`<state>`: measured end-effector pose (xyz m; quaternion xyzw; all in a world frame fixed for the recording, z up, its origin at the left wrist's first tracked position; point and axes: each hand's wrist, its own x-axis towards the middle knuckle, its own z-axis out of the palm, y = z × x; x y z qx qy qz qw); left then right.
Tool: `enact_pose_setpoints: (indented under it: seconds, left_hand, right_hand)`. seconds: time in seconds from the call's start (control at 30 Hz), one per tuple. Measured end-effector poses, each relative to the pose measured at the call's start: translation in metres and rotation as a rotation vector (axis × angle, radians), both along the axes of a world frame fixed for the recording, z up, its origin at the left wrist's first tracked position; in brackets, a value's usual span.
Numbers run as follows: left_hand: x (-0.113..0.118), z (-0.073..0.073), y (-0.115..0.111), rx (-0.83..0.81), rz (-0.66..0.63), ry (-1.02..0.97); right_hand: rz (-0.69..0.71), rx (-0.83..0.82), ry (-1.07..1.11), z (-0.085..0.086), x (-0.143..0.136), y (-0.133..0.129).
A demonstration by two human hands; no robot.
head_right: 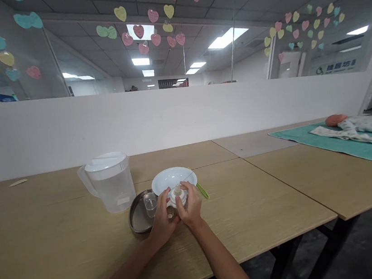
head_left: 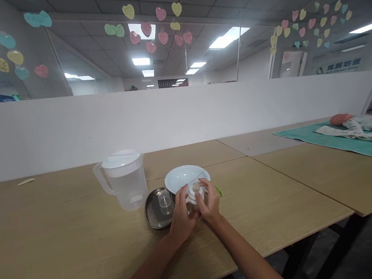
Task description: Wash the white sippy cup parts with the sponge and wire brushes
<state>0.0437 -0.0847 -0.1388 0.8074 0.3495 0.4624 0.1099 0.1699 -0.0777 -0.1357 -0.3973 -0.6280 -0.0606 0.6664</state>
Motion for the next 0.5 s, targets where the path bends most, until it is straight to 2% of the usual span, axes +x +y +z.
enact_pose_setpoints:
  seconds: [0.2,0.5]
  left_hand:
    - [-0.0001,0.0010,-0.0011,-0.037,0.031,-0.026]
    - [-0.0024,-0.0055,0.0030,-0.025,-0.030,-0.055]
  right_hand:
    - [-0.021,0.049,0.001,-0.0006,0.0007,0.0009]
    - [-0.050,0.239,0.025,-0.0047,0.0022,-0.0001]
